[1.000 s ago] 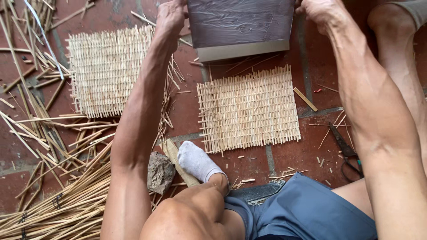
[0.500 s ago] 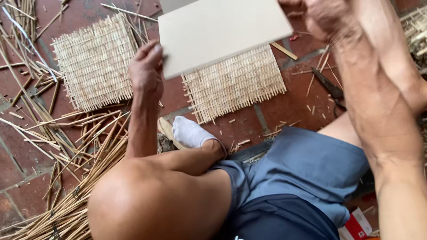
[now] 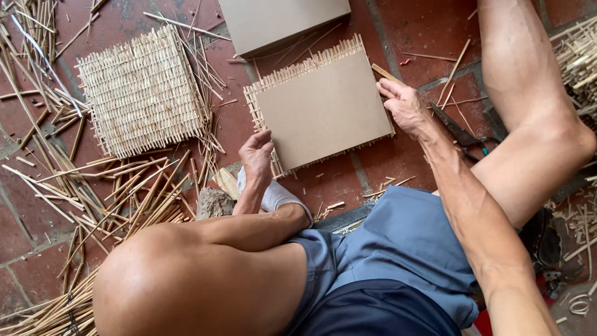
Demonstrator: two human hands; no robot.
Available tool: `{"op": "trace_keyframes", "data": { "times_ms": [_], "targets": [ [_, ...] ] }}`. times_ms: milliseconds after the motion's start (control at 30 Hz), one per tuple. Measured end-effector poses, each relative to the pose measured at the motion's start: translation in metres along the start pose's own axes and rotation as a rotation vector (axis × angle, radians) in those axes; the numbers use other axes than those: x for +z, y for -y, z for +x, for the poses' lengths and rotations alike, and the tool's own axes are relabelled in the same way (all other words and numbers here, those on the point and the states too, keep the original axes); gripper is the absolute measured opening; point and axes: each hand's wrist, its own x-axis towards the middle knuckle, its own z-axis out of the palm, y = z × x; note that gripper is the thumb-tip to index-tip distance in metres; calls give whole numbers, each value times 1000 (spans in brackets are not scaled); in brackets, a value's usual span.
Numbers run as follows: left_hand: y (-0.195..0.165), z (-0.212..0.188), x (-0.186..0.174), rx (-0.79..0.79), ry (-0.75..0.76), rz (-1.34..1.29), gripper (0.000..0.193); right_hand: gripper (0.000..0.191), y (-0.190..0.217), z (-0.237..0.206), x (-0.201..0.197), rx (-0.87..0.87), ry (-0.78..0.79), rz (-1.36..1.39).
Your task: The person applies glue to a cardboard piece using a roller, places a woven bamboo mat on top, presses it down, and stacks the finished unit. The process is repeated with additional mats and cardboard pieces.
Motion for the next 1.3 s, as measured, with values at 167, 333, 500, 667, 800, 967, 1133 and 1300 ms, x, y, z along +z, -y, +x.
{"op": "trace_keyframes", "data": {
  "times_ms": [167,333,500,667,800,967,1133,1300],
  "targets": [
    [-3,5,10,9,-23,84,33,73,-7,17,-1,-4,-13,119],
    [-20,6,19,60,-3,195,31,81,1,23,5,14,-13,15],
    [-26,5,19,110,35,278,31,83,19,22,10,77,-28,-158],
    [-23,15,22,187,-24,442,27,81,29,33,21,-80,0,-325],
    [-18,22,22,310,-56,516,30,63,34,36,32,-206,-22,-549],
    [-18,23,24,401,-58,561,28,52,44,31,39,-216,-71,-742],
    [-20,27,26,390,-69,643,26,48,46,30,43,-256,-50,-790],
    [-16,34,23,494,-64,613,25,46,24,32,37,-535,-84,-936]
  ]
}}
